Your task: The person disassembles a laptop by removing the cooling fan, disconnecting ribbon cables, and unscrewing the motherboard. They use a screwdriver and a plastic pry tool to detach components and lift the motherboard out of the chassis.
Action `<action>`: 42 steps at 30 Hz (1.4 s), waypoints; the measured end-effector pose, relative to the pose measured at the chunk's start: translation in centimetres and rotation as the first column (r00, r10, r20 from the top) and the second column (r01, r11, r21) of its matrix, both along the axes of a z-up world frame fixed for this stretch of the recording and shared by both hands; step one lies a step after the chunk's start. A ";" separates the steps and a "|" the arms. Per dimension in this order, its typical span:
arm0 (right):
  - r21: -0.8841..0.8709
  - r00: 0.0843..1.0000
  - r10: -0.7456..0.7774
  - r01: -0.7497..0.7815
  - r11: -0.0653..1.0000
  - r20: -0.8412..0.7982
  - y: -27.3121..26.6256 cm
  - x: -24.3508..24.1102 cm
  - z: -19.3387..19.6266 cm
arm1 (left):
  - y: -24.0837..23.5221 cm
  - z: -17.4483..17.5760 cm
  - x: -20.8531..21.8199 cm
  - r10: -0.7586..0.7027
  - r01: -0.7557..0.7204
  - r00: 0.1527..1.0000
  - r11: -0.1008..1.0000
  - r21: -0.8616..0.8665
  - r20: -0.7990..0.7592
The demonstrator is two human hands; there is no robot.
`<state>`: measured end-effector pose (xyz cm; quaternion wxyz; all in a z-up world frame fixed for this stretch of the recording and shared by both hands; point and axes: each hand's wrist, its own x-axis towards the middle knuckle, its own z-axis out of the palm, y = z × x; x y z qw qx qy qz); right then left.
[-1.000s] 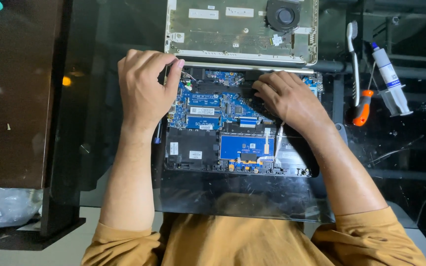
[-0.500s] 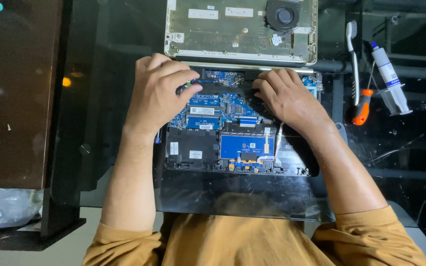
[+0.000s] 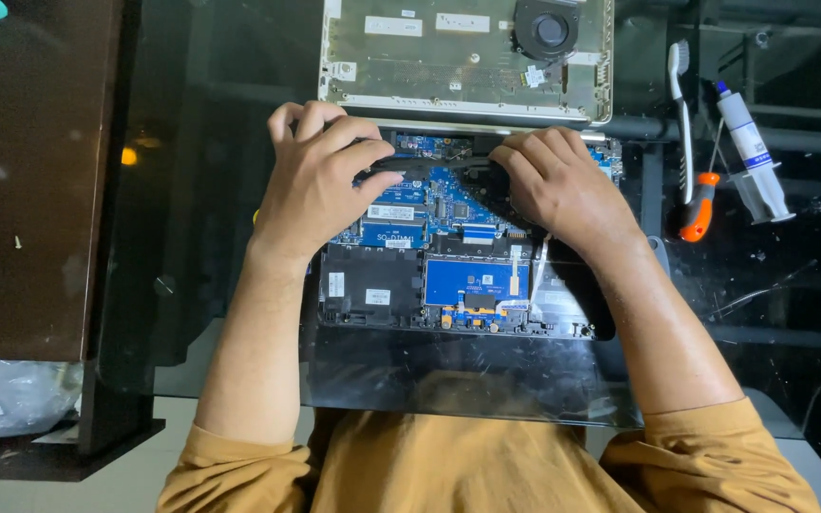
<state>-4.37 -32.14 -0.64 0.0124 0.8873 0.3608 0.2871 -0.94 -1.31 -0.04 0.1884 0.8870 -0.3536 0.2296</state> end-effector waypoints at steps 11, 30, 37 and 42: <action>0.142 0.983 0.110 -0.131 0.981 0.146 -0.2 -0.3 -0.1 | 0.6 0.1 0.7 -0.035 0.051 0.994 0.987 -0.155 0.103; 0.427 0.649 0.098 0.371 0.825 -0.754 -2.4 7.2 3.1 | -0.4 1.9 -0.1 0.204 -0.098 0.957 0.898 -0.430 0.207; 0.438 0.798 0.023 0.306 0.845 -0.602 -1.0 12.2 0.6 | -0.4 1.3 0.2 0.225 -0.124 0.953 0.900 -0.418 0.201; 0.429 0.817 0.003 0.299 0.852 -0.577 -0.5 15.2 -1.6 | -0.1 1.0 0.6 0.233 -0.142 0.952 0.909 -0.391 0.196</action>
